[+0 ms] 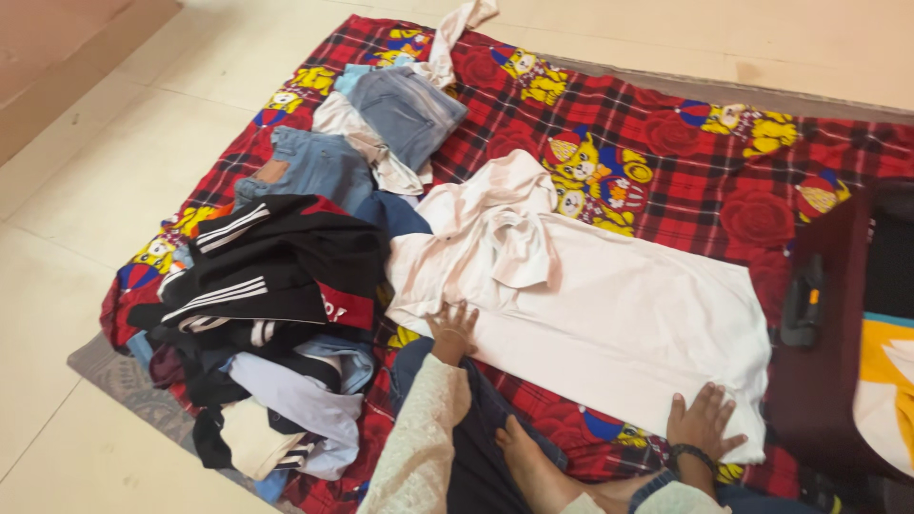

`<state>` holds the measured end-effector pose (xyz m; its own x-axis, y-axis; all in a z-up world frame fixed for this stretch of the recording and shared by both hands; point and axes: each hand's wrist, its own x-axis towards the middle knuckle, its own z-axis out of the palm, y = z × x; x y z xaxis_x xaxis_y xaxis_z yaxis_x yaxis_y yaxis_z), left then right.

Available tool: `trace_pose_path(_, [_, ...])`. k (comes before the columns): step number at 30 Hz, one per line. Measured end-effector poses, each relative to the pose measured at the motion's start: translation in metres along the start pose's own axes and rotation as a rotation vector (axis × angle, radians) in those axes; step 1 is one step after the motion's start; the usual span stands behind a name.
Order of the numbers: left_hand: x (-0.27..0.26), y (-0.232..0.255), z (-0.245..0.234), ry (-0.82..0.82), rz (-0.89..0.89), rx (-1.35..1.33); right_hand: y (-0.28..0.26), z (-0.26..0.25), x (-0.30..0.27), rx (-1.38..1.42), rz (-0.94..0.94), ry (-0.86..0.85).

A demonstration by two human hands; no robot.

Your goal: The person folds a white shirt by hand on a bed and places it into an open suitcase.

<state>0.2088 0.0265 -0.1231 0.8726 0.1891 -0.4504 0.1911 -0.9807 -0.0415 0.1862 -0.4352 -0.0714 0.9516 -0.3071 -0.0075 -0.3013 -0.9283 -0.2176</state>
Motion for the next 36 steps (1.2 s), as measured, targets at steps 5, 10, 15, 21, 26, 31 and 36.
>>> trace_pose_path(5, [0.001, 0.005, 0.007, -0.095, -0.048, -0.095, -0.076, 0.044, -0.019, 0.11, -0.264, 0.253])
trace_pose_path(10, [-0.01, 0.005, 0.018, 0.201, 0.0, -0.076, -0.174, 0.093, -0.061, -0.091, -0.574, -0.194])
trace_pose_path(15, [-0.003, 0.008, 0.013, 0.094, -0.033, -0.077, -0.171, 0.089, -0.05, -0.052, -0.591, -0.325])
trace_pose_path(21, [-0.001, 0.008, 0.014, 0.007, -0.048, -0.119, -0.065, 0.037, -0.017, -0.198, -0.443, -0.244])
trace_pose_path(26, [-0.008, 0.006, 0.017, 0.166, -0.017, -0.117, -0.004, -0.004, 0.004, -0.013, -0.001, -0.104])
trace_pose_path(31, [-0.005, 0.029, 0.006, 0.199, 0.015, -0.075, 0.003, -0.001, -0.004, -0.001, -0.081, 0.118])
trace_pose_path(36, [-0.002, 0.129, -0.002, 0.333, 0.327, -0.078, 0.004, 0.004, -0.005, -0.009, -0.056, 0.143])
